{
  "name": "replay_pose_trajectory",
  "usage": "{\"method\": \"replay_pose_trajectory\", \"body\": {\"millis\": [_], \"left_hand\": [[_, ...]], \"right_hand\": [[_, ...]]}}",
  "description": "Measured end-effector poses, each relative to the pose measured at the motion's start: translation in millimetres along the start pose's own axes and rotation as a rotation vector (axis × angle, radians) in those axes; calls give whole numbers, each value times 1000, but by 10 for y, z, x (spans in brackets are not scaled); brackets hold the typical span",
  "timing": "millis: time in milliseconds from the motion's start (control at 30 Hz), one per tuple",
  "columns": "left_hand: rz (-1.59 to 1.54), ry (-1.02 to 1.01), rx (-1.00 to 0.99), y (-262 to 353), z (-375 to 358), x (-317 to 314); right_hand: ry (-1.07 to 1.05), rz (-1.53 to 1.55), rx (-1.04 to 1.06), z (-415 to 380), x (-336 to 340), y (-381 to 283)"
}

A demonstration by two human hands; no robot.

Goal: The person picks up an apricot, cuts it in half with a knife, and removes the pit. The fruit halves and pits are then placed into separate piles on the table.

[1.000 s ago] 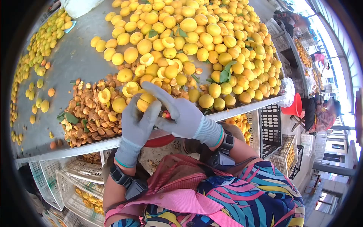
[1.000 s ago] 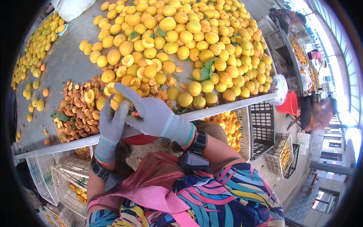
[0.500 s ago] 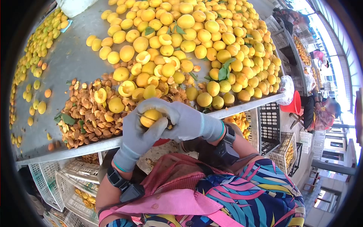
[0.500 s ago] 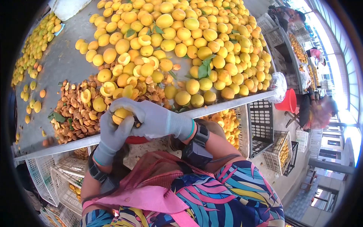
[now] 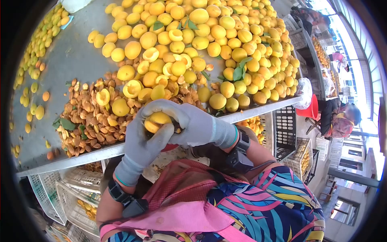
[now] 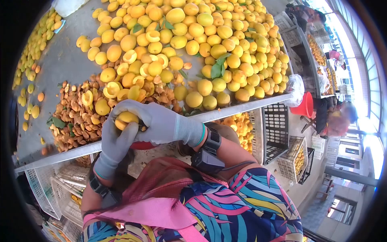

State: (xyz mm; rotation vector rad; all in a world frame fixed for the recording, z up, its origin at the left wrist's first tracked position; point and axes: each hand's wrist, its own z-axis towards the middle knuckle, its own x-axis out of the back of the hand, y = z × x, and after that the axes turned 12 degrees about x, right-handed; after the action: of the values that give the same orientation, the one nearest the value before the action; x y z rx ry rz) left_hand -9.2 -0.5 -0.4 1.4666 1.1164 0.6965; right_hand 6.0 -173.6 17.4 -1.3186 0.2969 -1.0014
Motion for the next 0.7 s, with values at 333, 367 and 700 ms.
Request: {"method": "replay_pose_trajectory", "body": {"millis": [333,367,700], "left_hand": [[-125,174,65,-127,24,-56],[-124,149,89,-145,38,-35],[314,222,-1,22,137,-117]], "right_hand": [[177,-97,-48,-32,-75,-44],[185,-98,-46,-33,-61,-54],[196,-49,-188,-49,-53,0]]}}
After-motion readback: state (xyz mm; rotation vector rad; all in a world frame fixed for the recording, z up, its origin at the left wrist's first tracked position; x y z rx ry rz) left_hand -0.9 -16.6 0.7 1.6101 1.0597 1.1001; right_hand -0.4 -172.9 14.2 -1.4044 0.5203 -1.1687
